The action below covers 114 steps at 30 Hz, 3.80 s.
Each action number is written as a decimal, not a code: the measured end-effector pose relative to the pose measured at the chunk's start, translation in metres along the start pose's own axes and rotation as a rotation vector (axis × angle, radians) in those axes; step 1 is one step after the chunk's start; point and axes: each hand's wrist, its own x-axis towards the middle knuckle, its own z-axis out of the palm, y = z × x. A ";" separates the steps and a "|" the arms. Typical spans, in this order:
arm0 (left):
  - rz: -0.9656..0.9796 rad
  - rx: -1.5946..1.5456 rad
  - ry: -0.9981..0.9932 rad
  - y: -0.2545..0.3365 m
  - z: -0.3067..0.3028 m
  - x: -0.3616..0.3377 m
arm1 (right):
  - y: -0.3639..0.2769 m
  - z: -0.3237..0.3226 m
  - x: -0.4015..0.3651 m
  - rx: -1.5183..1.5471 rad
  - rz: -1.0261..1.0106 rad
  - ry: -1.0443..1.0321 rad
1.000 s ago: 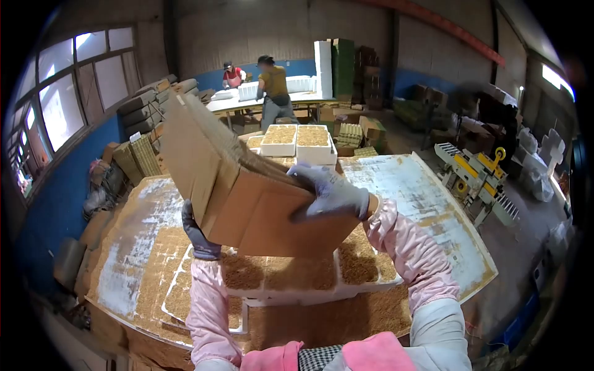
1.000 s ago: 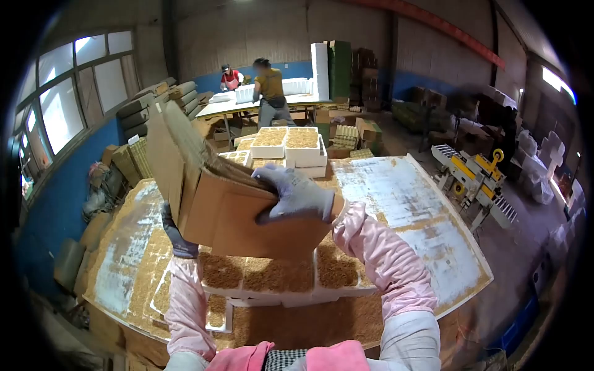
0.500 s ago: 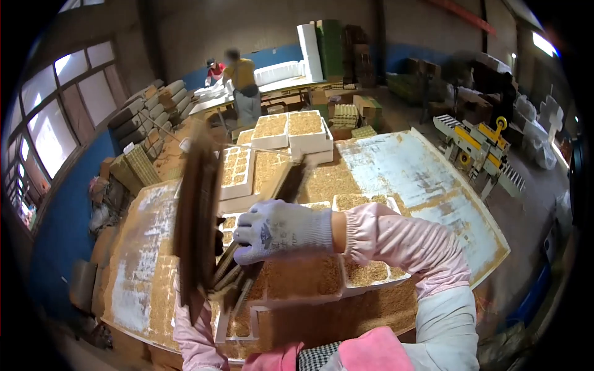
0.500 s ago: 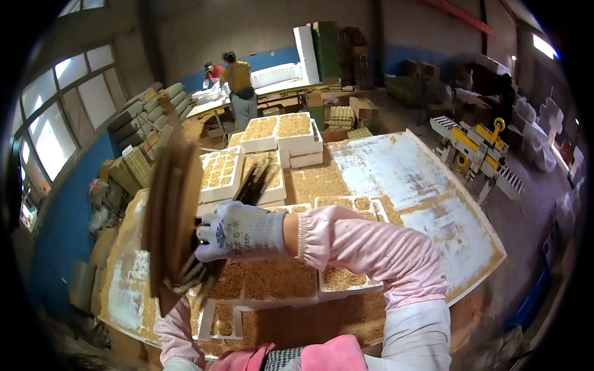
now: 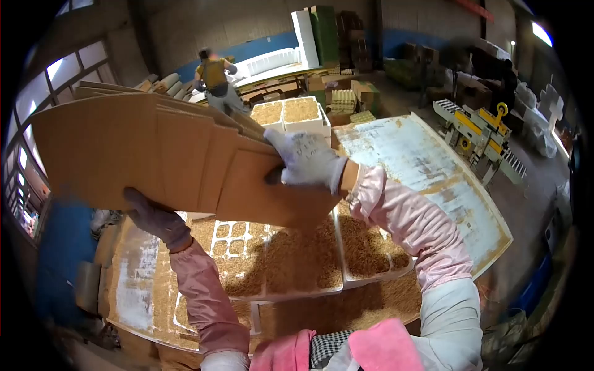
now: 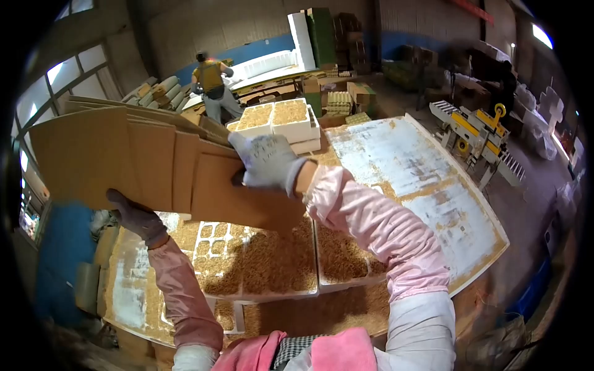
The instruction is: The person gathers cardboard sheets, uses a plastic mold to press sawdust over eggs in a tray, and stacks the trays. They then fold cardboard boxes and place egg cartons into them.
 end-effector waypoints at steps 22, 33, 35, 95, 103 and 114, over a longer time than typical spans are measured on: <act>-0.861 0.469 -0.684 -0.161 -0.043 -0.076 | 0.199 0.000 -0.114 1.262 0.626 0.815; -0.765 0.314 -0.910 -0.091 0.022 -0.146 | 0.341 0.111 -0.067 1.581 0.588 0.282; -0.485 0.565 -0.920 0.009 -0.007 -0.142 | 0.334 0.129 -0.027 1.856 0.837 -0.131; -1.445 1.430 1.170 0.385 -1.212 -0.733 | -0.966 1.083 -0.442 0.435 -1.316 -1.447; -0.830 0.270 1.228 0.537 -1.207 -0.639 | -1.108 0.966 -0.296 0.205 -0.887 -1.650; -0.394 0.290 1.810 0.471 -1.275 -0.697 | -1.092 1.273 -0.488 -0.209 -1.492 -1.216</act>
